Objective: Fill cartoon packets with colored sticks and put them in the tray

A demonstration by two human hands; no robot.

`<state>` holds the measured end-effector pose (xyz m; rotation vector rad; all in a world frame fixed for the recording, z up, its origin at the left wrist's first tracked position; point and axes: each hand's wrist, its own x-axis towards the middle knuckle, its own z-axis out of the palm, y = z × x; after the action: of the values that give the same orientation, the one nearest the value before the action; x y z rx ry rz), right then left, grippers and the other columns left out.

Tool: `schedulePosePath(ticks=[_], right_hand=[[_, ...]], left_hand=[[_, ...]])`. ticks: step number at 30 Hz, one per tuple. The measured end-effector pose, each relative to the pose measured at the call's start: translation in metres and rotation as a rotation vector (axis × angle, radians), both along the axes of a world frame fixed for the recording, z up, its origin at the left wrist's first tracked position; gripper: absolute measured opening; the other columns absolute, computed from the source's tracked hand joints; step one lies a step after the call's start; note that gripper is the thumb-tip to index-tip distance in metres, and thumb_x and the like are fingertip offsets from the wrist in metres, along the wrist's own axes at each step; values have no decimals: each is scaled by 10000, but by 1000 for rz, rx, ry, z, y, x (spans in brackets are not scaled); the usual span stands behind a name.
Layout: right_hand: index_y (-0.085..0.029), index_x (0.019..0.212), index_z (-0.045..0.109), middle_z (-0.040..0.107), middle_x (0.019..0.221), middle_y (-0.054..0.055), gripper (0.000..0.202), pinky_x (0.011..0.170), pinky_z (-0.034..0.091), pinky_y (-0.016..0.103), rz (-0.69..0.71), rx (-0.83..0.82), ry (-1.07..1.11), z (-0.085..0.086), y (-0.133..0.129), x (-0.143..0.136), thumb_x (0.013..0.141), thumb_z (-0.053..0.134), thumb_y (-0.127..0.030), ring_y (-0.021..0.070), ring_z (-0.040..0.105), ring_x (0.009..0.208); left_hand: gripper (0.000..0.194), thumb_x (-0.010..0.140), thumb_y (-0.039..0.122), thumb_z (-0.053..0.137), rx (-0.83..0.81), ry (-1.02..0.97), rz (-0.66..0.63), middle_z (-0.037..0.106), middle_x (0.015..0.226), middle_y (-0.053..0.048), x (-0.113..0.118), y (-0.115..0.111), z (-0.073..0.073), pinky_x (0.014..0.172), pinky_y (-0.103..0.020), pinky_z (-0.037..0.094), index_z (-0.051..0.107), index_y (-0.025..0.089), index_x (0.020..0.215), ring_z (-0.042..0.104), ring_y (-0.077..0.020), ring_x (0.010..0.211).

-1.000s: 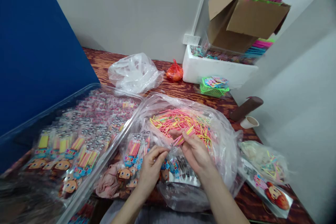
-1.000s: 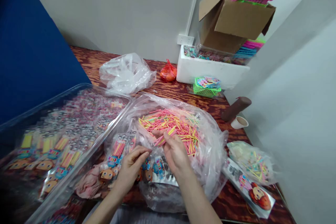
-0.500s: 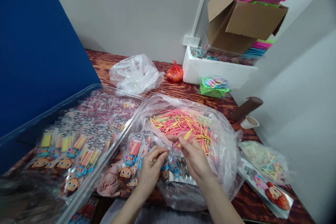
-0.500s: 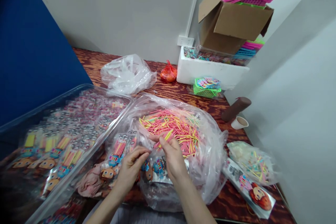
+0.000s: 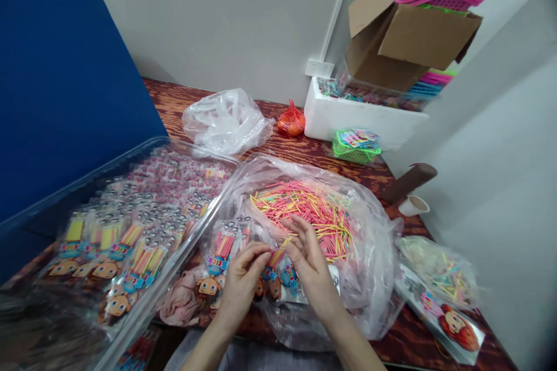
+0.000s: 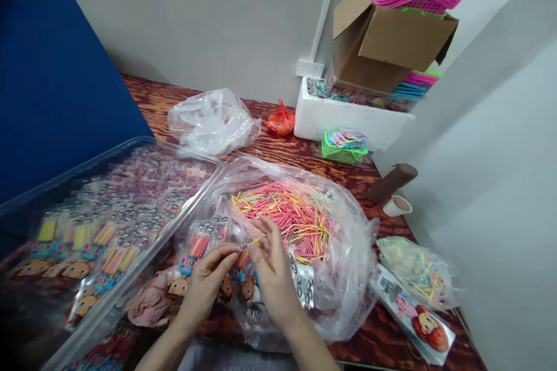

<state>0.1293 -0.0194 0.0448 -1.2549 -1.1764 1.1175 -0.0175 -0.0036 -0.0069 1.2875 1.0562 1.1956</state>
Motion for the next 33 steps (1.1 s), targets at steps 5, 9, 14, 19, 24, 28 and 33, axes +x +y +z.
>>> schedulePosePath(ticks=[5,9,14,19,24,28,33], right_hand=[[-245,972,642,617,1198,45,166,1019,395,331,117,162,-254,7,-4,-17,971,493,-318,192,542,1171],[-262,1106,628,651,1146,28,195,961,443,310,215,137,-184,2,3,-6,977,484,-295,178,586,1109],[-196,986,647,683,992,55,170,860,458,320,63,127,-574,-35,39,52,956,484,-237,199,617,963],[-165,899,658,669,947,76,156,856,417,303,131,46,-1274,-69,68,80,934,512,-207,208,570,958],[-155,826,661,667,927,107,131,808,386,318,170,4,-1397,-76,72,71,880,543,-138,230,559,921],[-170,824,654,662,885,74,161,772,374,289,155,-7,-1421,-70,78,69,894,519,-118,201,561,880],[-166,925,647,644,996,97,178,823,372,321,78,-8,-1442,-70,88,52,950,499,-262,233,532,974]], left_hand=[[151,853,322,633,-43,-39,42,698,911,-26,-10,-2,2,803,-253,499,710,199,895,635,-173,876],[172,862,341,615,-30,41,115,674,888,-29,-30,-6,-2,769,-264,510,677,187,907,632,-177,840],[191,891,370,554,176,387,403,615,1038,-59,-54,0,-20,917,-361,470,623,203,950,586,-225,1014],[297,905,413,491,281,740,549,553,1198,-127,-58,16,-47,1046,-501,371,578,189,1080,498,-302,1178],[407,927,399,448,235,754,577,536,1234,-136,-57,19,-56,1053,-512,373,473,182,1271,480,-305,1207],[429,930,394,446,220,754,562,533,1247,-149,-58,17,-55,1064,-504,366,466,161,1289,472,-307,1226],[419,931,383,450,233,747,561,533,1252,-142,-58,16,-56,1075,-487,360,477,169,1291,478,-299,1226]])
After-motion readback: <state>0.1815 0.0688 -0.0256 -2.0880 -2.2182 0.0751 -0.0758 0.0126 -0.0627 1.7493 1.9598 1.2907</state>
